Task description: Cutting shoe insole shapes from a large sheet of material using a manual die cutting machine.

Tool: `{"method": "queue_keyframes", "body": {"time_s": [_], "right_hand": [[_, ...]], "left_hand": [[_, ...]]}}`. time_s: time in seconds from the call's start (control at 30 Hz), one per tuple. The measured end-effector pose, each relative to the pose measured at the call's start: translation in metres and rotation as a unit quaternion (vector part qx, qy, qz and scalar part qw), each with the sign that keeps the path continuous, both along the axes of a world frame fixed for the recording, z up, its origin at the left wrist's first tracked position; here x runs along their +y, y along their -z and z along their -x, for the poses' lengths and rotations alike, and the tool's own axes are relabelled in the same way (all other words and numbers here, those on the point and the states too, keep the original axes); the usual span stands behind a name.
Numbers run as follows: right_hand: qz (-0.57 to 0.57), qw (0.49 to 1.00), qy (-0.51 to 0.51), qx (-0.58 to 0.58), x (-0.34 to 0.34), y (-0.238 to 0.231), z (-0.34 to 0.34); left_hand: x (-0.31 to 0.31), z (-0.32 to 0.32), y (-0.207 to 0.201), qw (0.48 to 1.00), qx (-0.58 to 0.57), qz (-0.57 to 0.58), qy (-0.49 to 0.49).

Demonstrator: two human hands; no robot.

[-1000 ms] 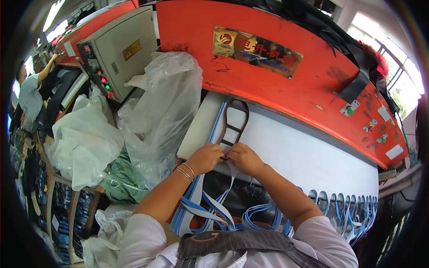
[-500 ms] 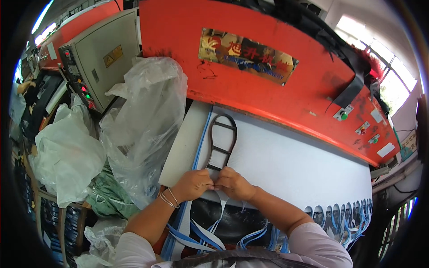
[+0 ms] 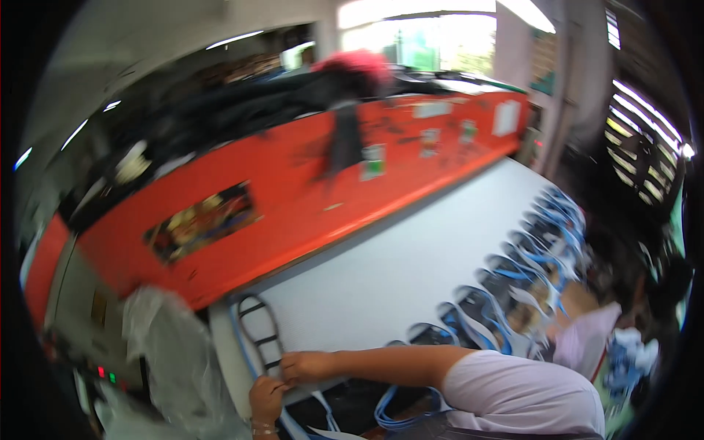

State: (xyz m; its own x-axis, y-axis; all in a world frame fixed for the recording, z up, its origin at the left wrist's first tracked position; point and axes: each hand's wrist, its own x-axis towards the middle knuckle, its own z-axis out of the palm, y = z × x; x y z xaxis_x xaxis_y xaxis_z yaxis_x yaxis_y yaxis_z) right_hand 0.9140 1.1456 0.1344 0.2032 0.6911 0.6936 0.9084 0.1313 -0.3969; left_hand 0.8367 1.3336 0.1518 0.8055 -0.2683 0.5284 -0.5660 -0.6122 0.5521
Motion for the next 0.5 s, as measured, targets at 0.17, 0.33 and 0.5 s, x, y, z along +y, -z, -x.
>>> {"method": "queue_keyframes", "body": {"time_s": [0.17,0.33,0.5], "right_hand": [[-0.091,0.993,0.076,0.016,-0.023,-0.04,0.027],[-0.096,0.992,0.076,0.028,-0.199,-0.118,0.101],[-0.087,0.971,0.197,0.101,-0.416,-0.057,0.216]], "left_hand": [[0.017,-0.008,0.001,0.988,0.116,-0.098,-0.021],[-0.026,-0.009,-0.033,0.972,0.058,-0.191,-0.126],[-0.121,-0.02,-0.077,0.886,-0.062,-0.379,-0.26]]}}
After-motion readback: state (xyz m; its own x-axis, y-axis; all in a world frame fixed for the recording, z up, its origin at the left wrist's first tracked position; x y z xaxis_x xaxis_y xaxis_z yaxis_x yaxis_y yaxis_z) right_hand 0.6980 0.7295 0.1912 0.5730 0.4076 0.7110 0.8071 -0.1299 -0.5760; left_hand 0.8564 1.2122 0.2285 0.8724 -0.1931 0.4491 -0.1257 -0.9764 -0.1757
